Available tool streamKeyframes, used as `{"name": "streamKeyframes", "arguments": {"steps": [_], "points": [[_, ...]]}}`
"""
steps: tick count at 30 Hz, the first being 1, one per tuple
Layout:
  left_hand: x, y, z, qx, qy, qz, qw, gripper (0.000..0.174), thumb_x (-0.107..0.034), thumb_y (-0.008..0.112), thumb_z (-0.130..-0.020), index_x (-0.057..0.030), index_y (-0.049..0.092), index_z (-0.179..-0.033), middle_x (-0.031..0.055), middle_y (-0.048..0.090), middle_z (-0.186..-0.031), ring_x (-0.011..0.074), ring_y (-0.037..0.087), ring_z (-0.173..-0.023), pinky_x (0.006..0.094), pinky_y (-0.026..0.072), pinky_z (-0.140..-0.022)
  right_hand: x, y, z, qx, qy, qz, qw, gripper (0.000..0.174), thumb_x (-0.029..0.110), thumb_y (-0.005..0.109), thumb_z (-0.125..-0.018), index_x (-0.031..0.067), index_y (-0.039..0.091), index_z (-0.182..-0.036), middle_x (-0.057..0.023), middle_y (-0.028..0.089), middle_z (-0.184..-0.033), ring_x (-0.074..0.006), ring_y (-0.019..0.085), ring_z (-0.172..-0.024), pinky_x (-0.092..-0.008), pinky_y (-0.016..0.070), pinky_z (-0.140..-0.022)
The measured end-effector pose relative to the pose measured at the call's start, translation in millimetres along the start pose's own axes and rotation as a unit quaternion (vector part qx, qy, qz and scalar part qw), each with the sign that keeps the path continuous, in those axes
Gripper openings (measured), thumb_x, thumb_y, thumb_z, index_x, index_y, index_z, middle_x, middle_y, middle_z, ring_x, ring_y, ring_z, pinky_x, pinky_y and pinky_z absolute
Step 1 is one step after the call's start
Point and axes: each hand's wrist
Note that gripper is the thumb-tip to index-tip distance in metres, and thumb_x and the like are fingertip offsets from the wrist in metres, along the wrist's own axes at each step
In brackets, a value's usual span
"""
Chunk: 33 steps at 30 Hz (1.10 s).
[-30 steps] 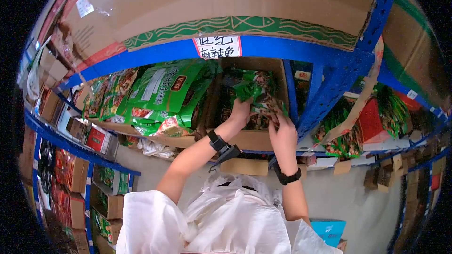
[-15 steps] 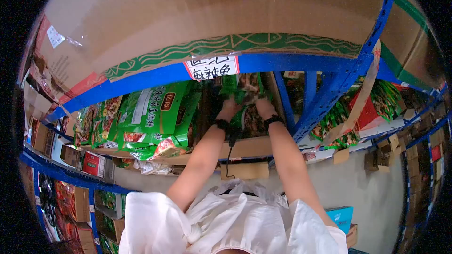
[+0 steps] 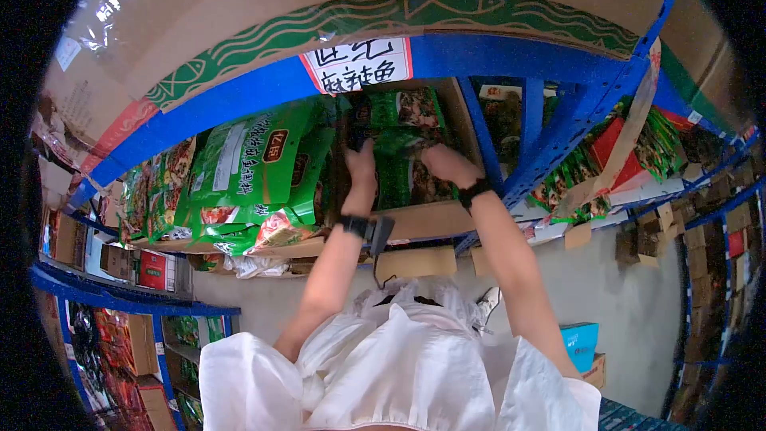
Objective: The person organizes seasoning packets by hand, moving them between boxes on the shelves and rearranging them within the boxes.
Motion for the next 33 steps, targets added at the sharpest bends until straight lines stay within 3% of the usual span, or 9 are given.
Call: {"name": "streamKeyframes", "arguments": {"steps": [2, 4, 7, 10, 13, 16, 22, 28, 33], "points": [[-69, -26, 53, 0.039, 0.186, -0.126, 0.974, 0.046, -0.038, 0.053, -0.083, -0.0034, 0.055, -0.113, 0.0198, 0.038, -0.133, 0.0317, 0.034, -0.125, 0.0427, 0.0332, -0.096, 12, 4, 21, 0.048, 0.055, -0.028, 0.997, 0.012, 0.005, 0.048, -0.073, -0.0020, 0.058, -0.073, -0.0234, 0.056, -0.074, -0.0385, 0.056, -0.073, -0.0449, 0.0448, -0.065], [-104, -52, 94, 0.171, 0.353, -0.309, 0.866, 0.044, -0.038, 0.052, -0.083, -0.0046, 0.057, -0.112, 0.0176, 0.037, -0.135, 0.0327, 0.029, -0.128, 0.0457, 0.0284, -0.100, 17, 8, 44, 0.076, 0.082, -0.066, 0.992, 0.015, 0.006, 0.048, -0.072, -0.0021, 0.060, -0.076, -0.0240, 0.057, -0.076, -0.0383, 0.057, -0.074, -0.0445, 0.0460, -0.068], [-76, -56, 102, 0.266, 0.311, -0.464, 0.785, 0.050, -0.042, 0.045, -0.087, -0.0043, 0.053, -0.118, 0.0168, 0.033, -0.137, 0.0358, 0.037, -0.122, 0.0382, 0.0329, -0.100, 14, 12, 64, 0.091, 0.097, -0.074, 0.988, 0.022, 0.005, 0.048, -0.069, 0.0014, 0.066, -0.082, -0.0237, 0.060, -0.079, -0.0375, 0.059, -0.077, -0.0427, 0.0467, -0.072], [-61, -60, 92, 0.370, 0.126, -0.382, 0.837, 0.058, -0.053, 0.040, -0.085, -0.0049, 0.060, -0.109, 0.0182, 0.046, -0.127, 0.0346, 0.046, -0.116, 0.0482, 0.0365, -0.093, 22, 4, 64, 0.059, 0.106, -0.134, 0.984, 0.023, 0.015, 0.049, -0.076, 0.0014, 0.067, -0.084, -0.0233, 0.061, -0.082, -0.0382, 0.059, -0.079, -0.0423, 0.0466, -0.074], [-74, -56, 80, 0.479, -0.037, -0.485, 0.730, 0.071, -0.063, 0.030, -0.083, -0.0028, 0.063, -0.103, 0.0187, 0.057, -0.113, 0.0341, 0.055, -0.104, 0.0445, 0.0419, -0.088, 14, 30, 61, 0.090, 0.200, -0.176, 0.960, 0.032, 0.028, 0.052, -0.081, -0.0012, 0.065, -0.082, -0.0224, 0.062, -0.081, -0.0364, 0.059, -0.081, -0.0412, 0.0454, -0.071], [-73, -56, 82, 0.463, -0.031, -0.497, 0.733, 0.076, -0.065, 0.027, -0.082, -0.0009, 0.064, -0.099, 0.0184, 0.062, -0.101, 0.0338, 0.057, -0.100, 0.0410, 0.0438, -0.086, 63, -16, 60, 0.136, 0.267, -0.110, 0.948, 0.046, 0.041, 0.051, -0.082, -0.0034, 0.064, -0.087, -0.0228, 0.062, -0.087, -0.0368, 0.059, -0.088, -0.0424, 0.0451, -0.077], [-74, -56, 87, 0.421, -0.018, -0.500, 0.757, 0.069, -0.060, 0.031, -0.083, -0.0021, 0.064, -0.098, 0.0194, 0.061, -0.104, 0.0340, 0.056, -0.101, 0.0417, 0.0428, -0.088, 10, 56, 55, -0.067, 0.288, -0.004, 0.955, 0.042, 0.030, 0.059, -0.076, -0.0059, 0.056, -0.099, -0.0240, 0.061, -0.093, -0.0388, 0.058, -0.089, -0.0435, 0.0450, -0.081], [-75, -61, 96, 0.371, 0.044, -0.468, 0.801, 0.059, -0.053, 0.035, -0.085, -0.0055, 0.061, -0.107, 0.0170, 0.058, -0.112, 0.0323, 0.054, -0.105, 0.0417, 0.0416, -0.090, -22, 65, 39, 0.072, 0.394, -0.197, 0.895, 0.036, 0.015, 0.062, -0.066, -0.0012, 0.057, -0.098, -0.0242, 0.059, -0.101, -0.0364, 0.054, -0.100, -0.0396, 0.0441, -0.082], [-72, -60, 96, 0.379, 0.059, -0.471, 0.794, 0.056, -0.051, 0.034, -0.086, -0.0083, 0.059, -0.111, 0.0160, 0.057, -0.114, 0.0319, 0.054, -0.106, 0.0421, 0.0416, -0.090, -40, 88, 49, -0.028, 0.273, -0.235, 0.932, 0.031, 0.010, 0.059, -0.068, 0.0005, 0.058, -0.097, -0.0207, 0.059, -0.101, -0.0320, 0.055, -0.098, -0.0364, 0.0436, -0.079]]}}
Point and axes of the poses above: each hand's wrist, its own z-axis away from the middle knuckle, its own y-axis out of the palm, x = y × z
